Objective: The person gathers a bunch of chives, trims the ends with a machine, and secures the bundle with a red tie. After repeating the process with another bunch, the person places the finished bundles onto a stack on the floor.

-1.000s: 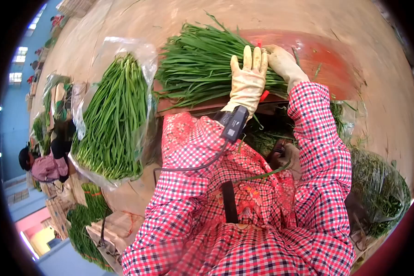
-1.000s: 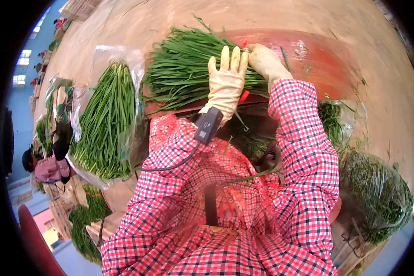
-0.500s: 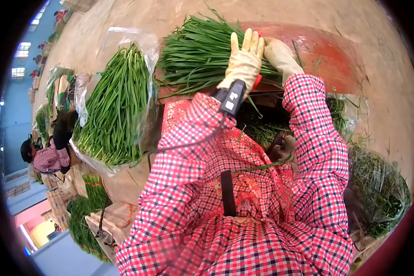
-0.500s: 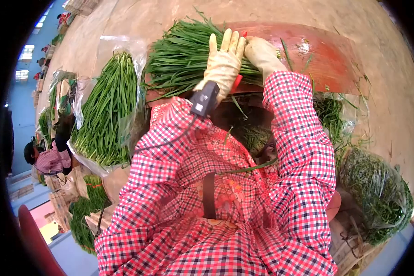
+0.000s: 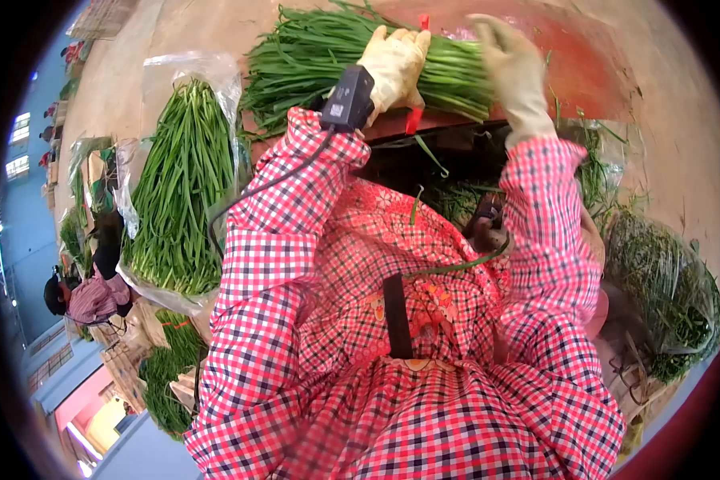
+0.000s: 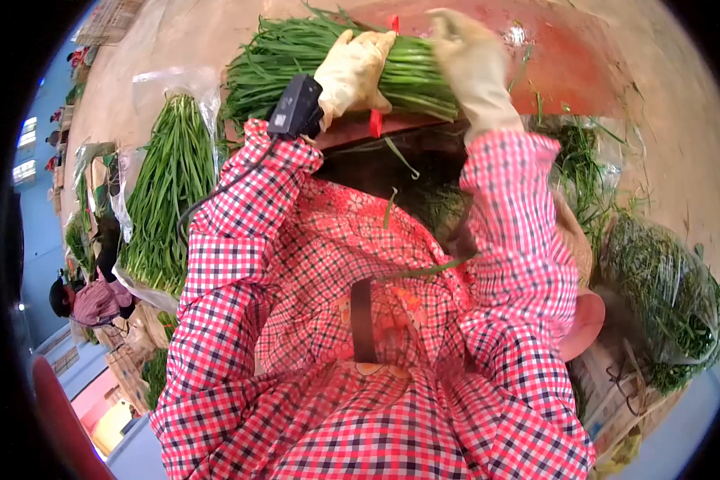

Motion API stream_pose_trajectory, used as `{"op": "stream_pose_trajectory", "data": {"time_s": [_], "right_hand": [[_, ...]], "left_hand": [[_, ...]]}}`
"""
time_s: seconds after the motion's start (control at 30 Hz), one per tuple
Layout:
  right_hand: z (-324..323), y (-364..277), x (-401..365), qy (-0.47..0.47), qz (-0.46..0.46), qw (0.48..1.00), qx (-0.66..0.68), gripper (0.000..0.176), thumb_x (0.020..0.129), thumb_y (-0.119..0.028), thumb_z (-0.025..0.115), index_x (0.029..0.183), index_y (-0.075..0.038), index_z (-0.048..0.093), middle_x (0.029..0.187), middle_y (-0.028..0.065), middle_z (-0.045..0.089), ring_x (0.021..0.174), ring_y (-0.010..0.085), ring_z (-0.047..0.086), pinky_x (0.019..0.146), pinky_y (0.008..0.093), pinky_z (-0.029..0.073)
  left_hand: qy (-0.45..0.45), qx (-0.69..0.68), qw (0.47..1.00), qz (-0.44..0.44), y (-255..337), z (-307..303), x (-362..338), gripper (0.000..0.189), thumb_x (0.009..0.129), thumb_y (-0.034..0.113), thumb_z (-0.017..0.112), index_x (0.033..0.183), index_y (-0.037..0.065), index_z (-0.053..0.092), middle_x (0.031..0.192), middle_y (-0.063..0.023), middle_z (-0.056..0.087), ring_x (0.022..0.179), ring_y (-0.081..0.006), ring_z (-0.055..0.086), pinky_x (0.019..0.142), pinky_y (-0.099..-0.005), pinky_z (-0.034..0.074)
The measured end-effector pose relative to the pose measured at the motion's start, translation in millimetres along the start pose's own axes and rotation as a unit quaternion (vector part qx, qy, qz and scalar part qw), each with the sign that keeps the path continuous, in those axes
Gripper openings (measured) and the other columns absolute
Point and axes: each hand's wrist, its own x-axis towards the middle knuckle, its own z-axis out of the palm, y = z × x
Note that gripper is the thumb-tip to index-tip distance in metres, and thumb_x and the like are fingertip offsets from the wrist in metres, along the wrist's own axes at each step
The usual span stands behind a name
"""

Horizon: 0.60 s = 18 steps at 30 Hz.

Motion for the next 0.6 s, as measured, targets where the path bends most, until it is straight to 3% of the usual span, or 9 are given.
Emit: {"op": "stream_pose_trajectory", "data": {"time_s": [0.03, 0.13, 0.23, 0.27, 0.33, 0.43, 0.5, 0.53, 0.6], "right_hand": [[-9.3, 19.4, -10.5, 0.079, -0.067, 0.994, -0.019, 0.026, 0.094, -0.024, 0.061, 0.109, -0.005, 0.068, 0.097, 0.0073, 0.072, 0.084, 0.0114, 0.064, 0.075, 0.0247, 0.05], [-18.1, 48.2, -72.0, 0.184, -0.026, 0.983, -0.011, 0.016, 0.091, -0.013, 0.061, 0.1, -0.005, 0.07, 0.086, 0.0106, 0.071, 0.077, 0.0173, 0.067, 0.074, 0.027, 0.052], [10.6, 57.0, -132.8, 0.036, 0.049, 0.998, 0.004, 0.025, 0.086, -0.018, 0.068, 0.109, -0.01, 0.069, 0.093, 0.0074, 0.071, 0.083, 0.0149, 0.066, 0.079, 0.0281, 0.052], [26.7, 47.7, -139.5, -0.033, 0.132, 0.989, 0.057, 0.039, 0.082, -0.024, 0.073, 0.118, -0.01, 0.064, 0.097, 0.0067, 0.07, 0.079, 0.0156, 0.064, 0.078, 0.0289, 0.052], [41.5, 11.0, -128.4, -0.116, 0.114, 0.986, -0.025, 0.062, 0.077, -0.037, 0.076, 0.129, -0.011, 0.055, 0.099, 0.0059, 0.068, 0.083, 0.0199, 0.063, 0.079, 0.0337, 0.051], [93.1, 34.9, -124.0, -0.076, 0.04, 0.99, 0.111, 0.032, 0.083, -0.026, 0.073, 0.107, -0.005, 0.068, 0.095, 0.0072, 0.066, 0.083, 0.0155, 0.061, 0.078, 0.0295, 0.048], [87.0, 36.5, -117.5, -0.125, 0.081, 0.979, 0.137, 0.022, 0.084, -0.023, 0.071, 0.095, -0.003, 0.071, 0.091, 0.0062, 0.067, 0.085, 0.0163, 0.06, 0.08, 0.0291, 0.047], [79.1, 38.6, -120.1, -0.098, 0.031, 0.988, 0.116, 0.022, 0.085, -0.022, 0.07, 0.094, -0.001, 0.07, 0.087, 0.008, 0.068, 0.082, 0.0162, 0.06, 0.079, 0.0291, 0.047], [53.2, 48.9, -127.1, -0.093, 0.107, 0.959, 0.245, 0.019, 0.088, -0.017, 0.066, 0.096, -0.001, 0.071, 0.089, 0.0065, 0.069, 0.08, 0.0134, 0.06, 0.077, 0.0269, 0.048]], "left_hand": [[-0.022, -0.004, 1.0, 0.001, 1.0, -5.9, -0.7, 0.109, 0.057, 0.04, 0.086, 0.14, -0.005, 0.032, 0.134, -0.02, 0.05, 0.129, -0.0304, 0.044, 0.11, -0.0472, 0.031], [0.004, -0.005, 1.0, 0.008, -3.9, 5.1, 2.3, 0.108, 0.057, 0.04, 0.086, 0.14, -0.005, 0.033, 0.132, -0.0198, 0.051, 0.128, -0.0306, 0.044, 0.11, -0.0466, 0.031], [-0.009, -0.024, 1.0, 0.006, -1.0, -2.6, 1.3, 0.107, 0.057, 0.038, 0.085, 0.139, -0.005, 0.034, 0.131, -0.0205, 0.052, 0.128, -0.0309, 0.045, 0.11, -0.0455, 0.031], [-0.005, -0.026, 1.0, 0.01, -1.7, -2.9, 0.4, 0.106, 0.057, 0.038, 0.085, 0.139, -0.005, 0.034, 0.131, -0.0207, 0.052, 0.128, -0.0309, 0.045, 0.11, -0.0453, 0.031], [-0.006, -0.031, 0.999, 0.008, -1.4, -3.5, 1.7, 0.104, 0.057, 0.037, 0.084, 0.139, -0.006, 0.035, 0.13, -0.0222, 0.053, 0.127, -0.0317, 0.046, 0.109, -0.0445, 0.032], [-0.016, -0.048, 0.999, 0.007, -1.9, -7.3, 2.7, 0.104, 0.056, 0.036, 0.083, 0.138, -0.006, 0.036, 0.128, -0.0228, 0.054, 0.126, -0.0323, 0.047, 0.109, -0.0439, 0.032], [-0.026, -0.061, 0.998, 0.011, -3.9, -9.0, 5.6, 0.106, 0.055, 0.036, 0.084, 0.138, -0.007, 0.035, 0.129, -0.0234, 0.054, 0.126, -0.0325, 0.047, 0.109, -0.0414, 0.032], [-0.031, -0.062, 0.998, 0.007, -2.8, -12.7, 5.8, 0.106, 0.055, 0.036, 0.084, 0.139, -0.007, 0.035, 0.129, -0.0229, 0.053, 0.126, -0.0323, 0.047, 0.109, -0.0409, 0.032], [-0.027, -0.066, 0.997, -0.003, -2.3, -16.1, 5.6, 0.105, 0.054, 0.035, 0.085, 0.138, -0.006, 0.036, 0.13, -0.021, 0.054, 0.125, -0.0319, 0.048, 0.108, -0.0397, 0.033]]}}
